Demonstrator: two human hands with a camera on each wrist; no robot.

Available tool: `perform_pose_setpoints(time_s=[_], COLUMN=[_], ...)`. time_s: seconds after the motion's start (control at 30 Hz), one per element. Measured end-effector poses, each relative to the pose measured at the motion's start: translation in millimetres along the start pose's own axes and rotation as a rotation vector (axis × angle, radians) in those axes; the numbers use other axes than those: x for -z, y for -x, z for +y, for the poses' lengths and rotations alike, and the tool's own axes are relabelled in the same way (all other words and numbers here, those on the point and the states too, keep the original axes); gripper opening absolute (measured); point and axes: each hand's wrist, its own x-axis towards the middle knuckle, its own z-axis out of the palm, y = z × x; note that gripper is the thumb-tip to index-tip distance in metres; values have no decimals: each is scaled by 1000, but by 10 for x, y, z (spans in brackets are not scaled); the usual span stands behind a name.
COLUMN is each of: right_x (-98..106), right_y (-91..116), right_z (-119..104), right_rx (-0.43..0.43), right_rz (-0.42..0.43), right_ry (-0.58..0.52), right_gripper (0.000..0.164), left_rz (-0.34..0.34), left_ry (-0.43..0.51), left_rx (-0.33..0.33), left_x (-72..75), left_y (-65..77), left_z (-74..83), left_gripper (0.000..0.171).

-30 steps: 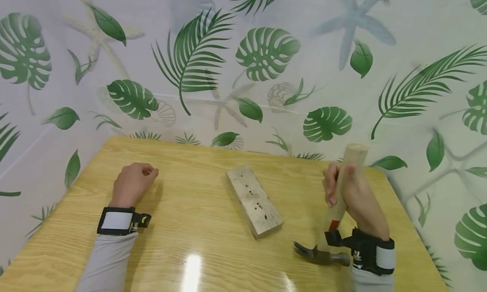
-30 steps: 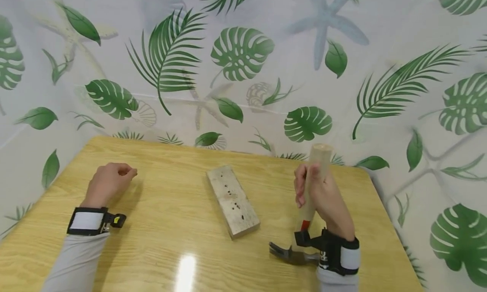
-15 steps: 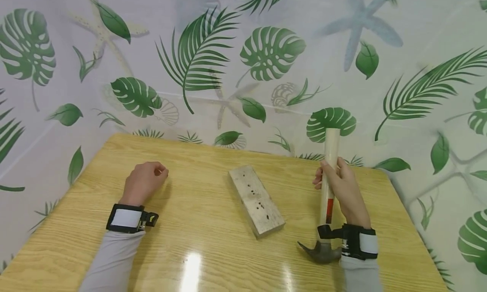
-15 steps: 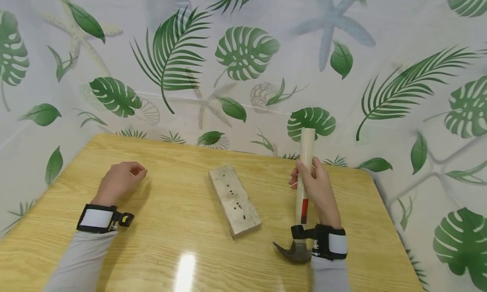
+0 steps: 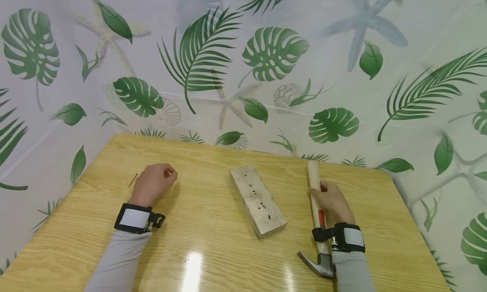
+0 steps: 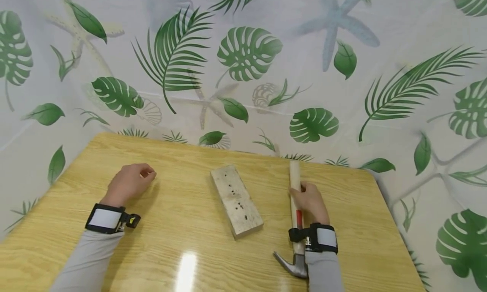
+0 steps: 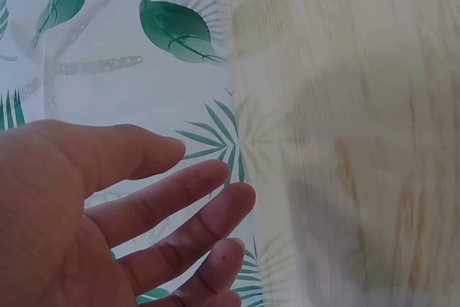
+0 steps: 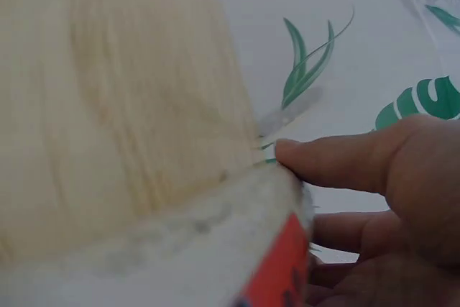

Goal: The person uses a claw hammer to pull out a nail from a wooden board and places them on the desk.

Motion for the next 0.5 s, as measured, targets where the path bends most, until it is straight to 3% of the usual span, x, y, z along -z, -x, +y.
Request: perform_pose_setpoints(time_s=[0.23, 0.4, 0.5], right_x=[-45, -6, -1], right_y=[-49, -29, -3], right_z=[6, -75, -113], right_rx=[-15, -35, 8], right_rz=[22, -24, -11], right_ry=[73, 110, 140], right_gripper=[65, 70, 70], left_rz=[-19, -36, -35], left_ry=[4, 15, 34], left_rx=[4, -3, -35], left_x=[28, 21, -14], left_y=[-21, -55, -63], left_z=[19, 26, 39], left_gripper=[28, 28, 27])
